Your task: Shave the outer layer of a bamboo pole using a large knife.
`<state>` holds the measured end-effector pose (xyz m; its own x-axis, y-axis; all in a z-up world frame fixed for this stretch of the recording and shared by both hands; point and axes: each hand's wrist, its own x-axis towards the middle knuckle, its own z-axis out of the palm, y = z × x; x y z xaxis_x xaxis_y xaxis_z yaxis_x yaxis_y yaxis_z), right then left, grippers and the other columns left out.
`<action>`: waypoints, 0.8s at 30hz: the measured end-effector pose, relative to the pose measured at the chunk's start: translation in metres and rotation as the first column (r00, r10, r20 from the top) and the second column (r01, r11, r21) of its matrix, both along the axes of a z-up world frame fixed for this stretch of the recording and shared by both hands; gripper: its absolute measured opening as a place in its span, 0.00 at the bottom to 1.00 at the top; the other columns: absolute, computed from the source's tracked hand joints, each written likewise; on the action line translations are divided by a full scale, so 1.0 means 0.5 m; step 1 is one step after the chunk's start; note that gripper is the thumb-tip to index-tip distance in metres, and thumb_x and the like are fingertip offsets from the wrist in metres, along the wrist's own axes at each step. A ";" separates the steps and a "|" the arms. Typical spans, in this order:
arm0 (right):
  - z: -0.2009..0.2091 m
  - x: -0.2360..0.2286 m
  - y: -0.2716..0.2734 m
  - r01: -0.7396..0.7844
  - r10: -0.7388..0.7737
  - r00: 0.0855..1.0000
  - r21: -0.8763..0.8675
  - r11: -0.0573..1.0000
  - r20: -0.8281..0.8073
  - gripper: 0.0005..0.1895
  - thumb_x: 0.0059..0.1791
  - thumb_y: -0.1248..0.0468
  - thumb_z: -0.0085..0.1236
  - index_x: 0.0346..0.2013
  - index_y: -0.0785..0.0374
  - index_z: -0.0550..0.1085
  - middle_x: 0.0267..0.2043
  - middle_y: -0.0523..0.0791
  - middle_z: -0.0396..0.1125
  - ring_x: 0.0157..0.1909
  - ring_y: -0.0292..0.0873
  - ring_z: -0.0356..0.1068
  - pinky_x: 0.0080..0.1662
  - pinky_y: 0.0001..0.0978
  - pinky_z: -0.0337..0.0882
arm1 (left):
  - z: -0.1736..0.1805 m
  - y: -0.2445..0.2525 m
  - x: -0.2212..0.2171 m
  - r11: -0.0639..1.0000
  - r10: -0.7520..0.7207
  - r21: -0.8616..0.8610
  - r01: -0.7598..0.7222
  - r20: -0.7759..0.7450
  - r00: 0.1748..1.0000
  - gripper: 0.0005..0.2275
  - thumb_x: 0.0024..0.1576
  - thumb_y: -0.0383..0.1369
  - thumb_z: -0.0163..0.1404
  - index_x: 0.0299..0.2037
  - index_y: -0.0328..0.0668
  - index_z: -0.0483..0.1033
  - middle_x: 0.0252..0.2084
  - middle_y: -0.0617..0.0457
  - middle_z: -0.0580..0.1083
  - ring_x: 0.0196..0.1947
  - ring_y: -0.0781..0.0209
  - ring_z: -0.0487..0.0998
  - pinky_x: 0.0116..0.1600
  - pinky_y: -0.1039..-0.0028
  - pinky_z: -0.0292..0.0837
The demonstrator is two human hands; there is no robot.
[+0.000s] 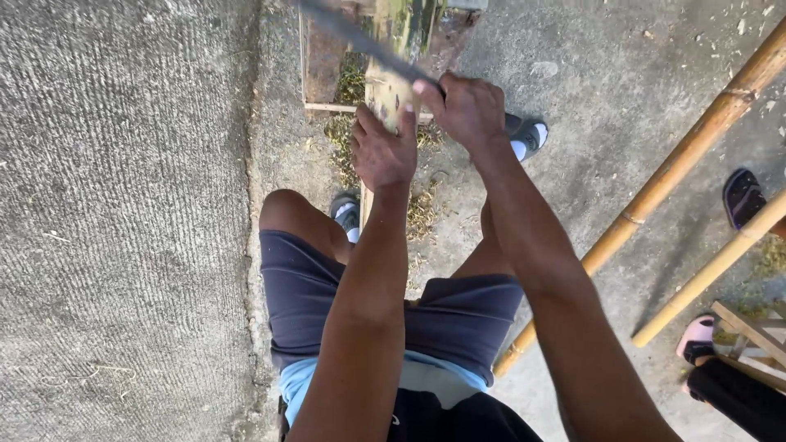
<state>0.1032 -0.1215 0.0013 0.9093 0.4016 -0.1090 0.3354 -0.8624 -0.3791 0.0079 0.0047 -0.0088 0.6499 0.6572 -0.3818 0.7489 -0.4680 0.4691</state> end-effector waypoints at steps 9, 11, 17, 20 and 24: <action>0.043 0.033 -0.001 -0.199 0.214 0.975 -0.193 0.961 0.057 0.35 0.60 0.32 0.42 0.34 0.58 0.79 0.22 0.46 0.71 0.27 0.49 0.74 0.37 0.51 0.71 | 0.016 0.004 -0.001 0.999 -0.002 -0.053 -0.001 -0.046 0.999 0.50 0.47 0.64 0.55 0.71 0.32 0.51 0.62 0.35 0.66 0.60 0.35 0.70 0.59 0.47 0.69; 0.068 0.014 0.009 -0.407 0.381 0.913 -0.322 0.855 -0.145 0.36 0.55 0.30 0.40 0.35 0.58 0.78 0.18 0.46 0.68 0.22 0.46 0.72 0.34 0.49 0.71 | -0.002 -0.001 0.000 0.997 -0.072 0.008 0.072 -0.044 0.996 0.51 0.48 0.65 0.56 0.70 0.30 0.51 0.63 0.32 0.64 0.59 0.33 0.69 0.57 0.48 0.70; 0.029 0.032 0.000 -0.291 0.284 0.956 -0.284 0.913 -0.068 0.38 0.59 0.31 0.33 0.30 0.56 0.76 0.16 0.39 0.59 0.17 0.39 0.60 0.24 0.40 0.67 | 0.021 0.003 0.001 0.997 -0.034 -0.073 0.028 -0.074 0.997 0.50 0.48 0.65 0.54 0.71 0.33 0.51 0.62 0.35 0.65 0.60 0.34 0.69 0.58 0.47 0.70; 0.041 -0.005 0.009 -0.449 0.430 0.893 -0.319 0.834 -0.134 0.37 0.55 0.29 0.32 0.28 0.55 0.74 0.14 0.37 0.58 0.14 0.36 0.58 0.21 0.35 0.63 | -0.023 0.000 -0.004 0.996 -0.087 -0.043 0.083 -0.086 0.993 0.52 0.50 0.66 0.54 0.71 0.28 0.48 0.62 0.31 0.64 0.60 0.34 0.69 0.59 0.50 0.72; 0.018 0.034 -0.005 -0.216 0.182 0.971 -0.244 0.945 -0.152 0.38 0.61 0.31 0.30 0.29 0.55 0.74 0.17 0.38 0.57 0.17 0.38 0.57 0.25 0.36 0.62 | 0.028 0.002 0.001 0.997 -0.042 -0.064 0.037 -0.081 0.996 0.50 0.50 0.66 0.54 0.71 0.33 0.49 0.64 0.33 0.63 0.60 0.34 0.68 0.56 0.46 0.70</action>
